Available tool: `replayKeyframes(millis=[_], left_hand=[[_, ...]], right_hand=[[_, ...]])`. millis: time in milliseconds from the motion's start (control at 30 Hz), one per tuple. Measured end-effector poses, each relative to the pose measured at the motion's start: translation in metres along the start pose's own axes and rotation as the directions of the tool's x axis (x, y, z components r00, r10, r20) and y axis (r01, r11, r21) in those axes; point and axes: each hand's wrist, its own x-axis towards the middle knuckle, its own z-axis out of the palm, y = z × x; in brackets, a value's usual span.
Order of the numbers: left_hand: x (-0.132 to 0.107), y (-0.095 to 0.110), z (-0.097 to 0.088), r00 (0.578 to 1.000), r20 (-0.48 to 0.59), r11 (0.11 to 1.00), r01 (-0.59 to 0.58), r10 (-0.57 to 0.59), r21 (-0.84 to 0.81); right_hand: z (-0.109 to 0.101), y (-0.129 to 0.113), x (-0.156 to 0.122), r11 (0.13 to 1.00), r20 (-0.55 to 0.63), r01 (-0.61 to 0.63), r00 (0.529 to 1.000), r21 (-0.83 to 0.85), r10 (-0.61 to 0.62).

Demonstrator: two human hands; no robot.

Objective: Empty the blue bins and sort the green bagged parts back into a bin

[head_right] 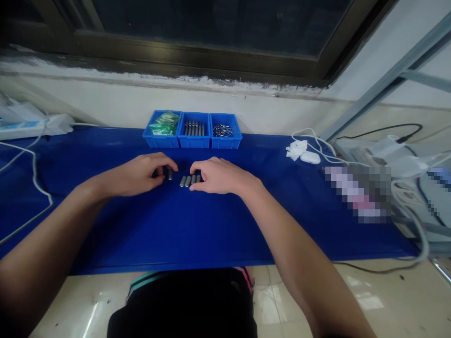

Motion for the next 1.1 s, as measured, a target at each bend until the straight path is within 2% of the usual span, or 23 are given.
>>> replayKeyframes(millis=[167, 367, 833, 1100], left_hand=[[-0.002, 0.007, -0.004, 0.993, 0.060, 0.994, 0.105, -0.103, -0.032], [0.001, 0.013, 0.000, 0.994, 0.095, 0.997, 0.058, -0.053, -0.052], [0.006, 0.014, 0.012, 0.999, 0.036, 0.999, -0.039, 0.039, -0.019], [0.007, 0.015, 0.014, 0.999, 0.018, 0.999, -0.044, 0.044, 0.006]], right_hand=[[0.001, -0.001, 0.000, 1.000, -0.010, 0.005, 1.000, -0.005, -0.005], [0.003, -0.005, 0.002, 1.000, -0.047, 0.026, 0.999, -0.018, -0.027], [0.006, -0.006, 0.004, 0.997, -0.072, 0.062, 0.995, -0.051, -0.066], [0.007, -0.006, 0.005, 0.996, -0.073, 0.070, 0.995, -0.058, -0.074]])
